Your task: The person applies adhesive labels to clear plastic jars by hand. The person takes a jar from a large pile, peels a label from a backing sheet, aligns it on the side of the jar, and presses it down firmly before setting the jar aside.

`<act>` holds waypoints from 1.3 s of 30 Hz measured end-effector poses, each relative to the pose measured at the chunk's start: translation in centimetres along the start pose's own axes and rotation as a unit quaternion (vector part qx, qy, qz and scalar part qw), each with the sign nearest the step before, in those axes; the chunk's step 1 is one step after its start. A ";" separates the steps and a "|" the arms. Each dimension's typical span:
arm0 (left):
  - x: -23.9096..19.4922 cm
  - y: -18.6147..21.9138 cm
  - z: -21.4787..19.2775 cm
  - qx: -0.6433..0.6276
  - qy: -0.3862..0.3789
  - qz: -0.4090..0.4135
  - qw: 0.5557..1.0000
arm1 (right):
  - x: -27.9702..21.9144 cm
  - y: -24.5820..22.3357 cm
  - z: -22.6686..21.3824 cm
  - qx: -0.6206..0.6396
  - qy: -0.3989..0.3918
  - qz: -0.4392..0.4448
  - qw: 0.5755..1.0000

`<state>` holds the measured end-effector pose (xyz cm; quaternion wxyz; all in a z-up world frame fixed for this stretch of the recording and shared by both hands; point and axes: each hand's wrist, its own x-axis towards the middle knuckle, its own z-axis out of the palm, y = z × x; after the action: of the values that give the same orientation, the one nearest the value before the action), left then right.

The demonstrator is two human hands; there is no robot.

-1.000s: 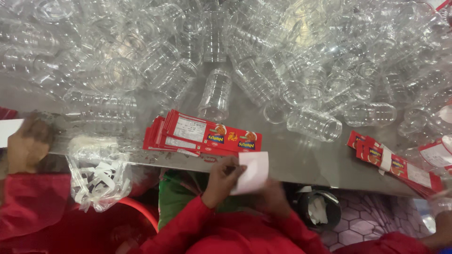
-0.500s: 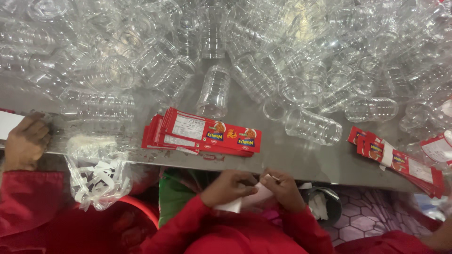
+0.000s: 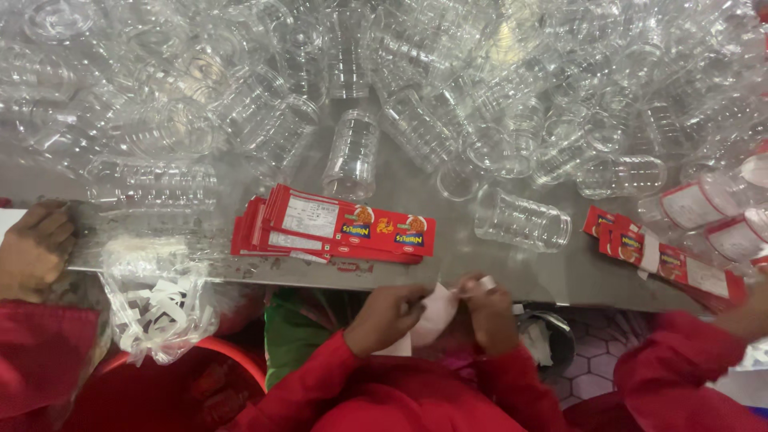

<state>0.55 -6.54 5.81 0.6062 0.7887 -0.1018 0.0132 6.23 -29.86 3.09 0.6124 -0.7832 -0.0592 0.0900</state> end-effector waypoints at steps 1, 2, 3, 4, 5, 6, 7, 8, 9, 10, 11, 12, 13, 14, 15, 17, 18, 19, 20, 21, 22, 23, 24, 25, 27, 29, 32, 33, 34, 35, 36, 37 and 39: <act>0.2 0.2 -0.4 0.006 0.015 -0.029 0.999 | 0.5 -0.3 -0.8 0.232 0.006 0.020 0.972; 0.4 0.4 -0.8 0.012 0.032 -0.057 0.998 | 0.7 -1.0 -1.3 0.451 0.010 0.039 0.892; 0.4 0.6 -1.0 0.012 0.032 -0.056 0.998 | 0.1 -1.9 -1.4 0.451 0.010 0.038 0.892; 0.5 0.7 -1.0 -0.011 0.021 -0.062 0.998 | -1.1 -2.9 -1.4 0.298 0.012 0.010 0.954; 0.5 0.8 -0.9 -0.035 0.010 -0.068 0.997 | -1.9 -3.8 -0.9 0.137 0.014 -0.018 0.990; 0.5 0.8 -0.4 -0.037 0.005 -0.069 0.997 | -2.2 -4.4 0.0 0.137 0.018 -0.015 0.990; 0.5 0.9 0.3 -0.015 -0.008 -0.058 0.998 | -2.3 -4.7 0.9 -0.069 0.019 -0.133 0.989; 0.7 0.9 0.7 0.009 -0.018 -0.044 0.999 | -2.2 -4.9 1.5 -0.271 0.019 -0.246 0.930; 0.8 0.8 0.8 0.009 -0.020 -0.042 0.999 | -2.3 -4.9 2.0 -0.272 0.022 -0.246 0.930; 0.9 0.8 1.0 0.043 -0.012 -0.016 0.999 | -2.3 -4.6 2.5 -0.294 0.048 -0.288 0.910; 1.1 0.8 1.1 0.078 -0.003 0.011 0.997 | -2.2 -4.1 2.6 -0.315 0.073 -0.329 0.887; 1.0 0.8 1.0 0.079 -0.004 0.011 0.997 | -2.1 -3.5 2.7 -0.314 0.074 -0.329 0.888; 0.8 0.8 0.8 0.074 -0.007 0.037 0.997 | -1.7 -2.9 2.7 -0.269 0.067 -0.237 0.931; 0.5 0.8 0.7 0.069 -0.008 0.060 0.996 | -1.7 -2.6 2.4 -0.221 0.055 -0.140 0.964; 0.4 0.9 0.5 0.070 -0.006 0.057 0.996 | -1.8 -2.6 1.6 -0.219 0.052 -0.140 0.964; 0.6 1.0 0.0 0.079 0.002 0.022 0.997 | -1.8 -3.4 -0.6 -0.248 0.003 -0.245 0.937; 0.8 1.1 -0.3 0.080 0.004 0.023 0.997 | -2.1 -3.8 -1.5 -0.247 0.002 -0.247 0.937; 0.8 1.1 -0.9 0.097 0.018 -0.017 0.995 | -2.7 -4.1 -2.4 -0.241 0.028 -0.224 0.944; 1.0 1.1 -1.3 0.113 0.032 -0.055 0.992 | -3.3 -4.2 -3.4 -0.234 0.056 -0.202 0.949; 1.0 1.0 -1.7 0.113 0.033 -0.053 0.992 | -3.9 -4.0 -4.6 -0.228 0.083 -0.179 0.953; 0.9 1.0 -2.1 0.069 0.001 -0.064 0.996 | -4.6 -3.5 -5.9 -0.222 0.111 -0.155 0.956; 0.9 0.9 -2.2 0.026 -0.031 -0.074 0.996 | -5.1 -2.6 -7.1 -0.223 0.111 -0.156 0.956; 1.0 0.8 -2.0 0.024 -0.032 -0.073 0.996 | -5.6 -1.5 -8.1 -0.205 0.177 -0.041 0.962; 1.2 0.6 -1.8 -0.002 -0.062 -0.052 0.997 | -5.9 -0.2 -9.2 -0.183 0.239 0.075 0.951; 1.7 0.3 -1.0 -0.031 -0.093 -0.031 0.995 | -5.9 1.8 -11.8 -0.288 0.167 0.045 0.942; 2.8 0.5 1.1 -0.028 -0.183 0.080 0.979 | -6.6 3.3 -13.0 -0.388 0.091 0.017 0.917; 3.9 2.0 5.7 -0.058 -0.274 0.151 0.948 | -6.8 3.6 -13.3 -0.358 0.074 -0.089 0.927; 3.9 2.9 7.8 -0.049 -0.288 0.180 0.939 | -6.9 3.5 -13.2 -0.359 0.068 -0.080 0.927; 3.6 3.7 9.9 -0.087 -0.284 0.221 0.929 | -7.1 3.2 -13.3 -0.361 0.054 -0.067 0.929; 3.6 4.4 11.6 -0.125 -0.278 0.262 0.916 | -7.3 3.1 -13.1 -0.362 0.037 -0.062 0.929; 4.5 4.9 13.2 -0.124 -0.276 0.263 0.916 | -7.8 3.0 -13.8 -0.345 0.029 -0.040 0.937; 5.4 5.4 14.6 -0.107 -0.260 0.317 0.906 | -8.3 2.7 -14.3 -0.331 0.022 -0.023 0.943; 7.6 5.4 16.4 -0.126 -0.214 0.378 0.892 | -8.8 2.4 -15.4 -0.288 0.026 0.026 0.957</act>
<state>5.41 -24.66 7.72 0.6134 0.5910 -0.5205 0.0590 0.92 -46.85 4.98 0.3598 -0.9297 -0.0457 0.0646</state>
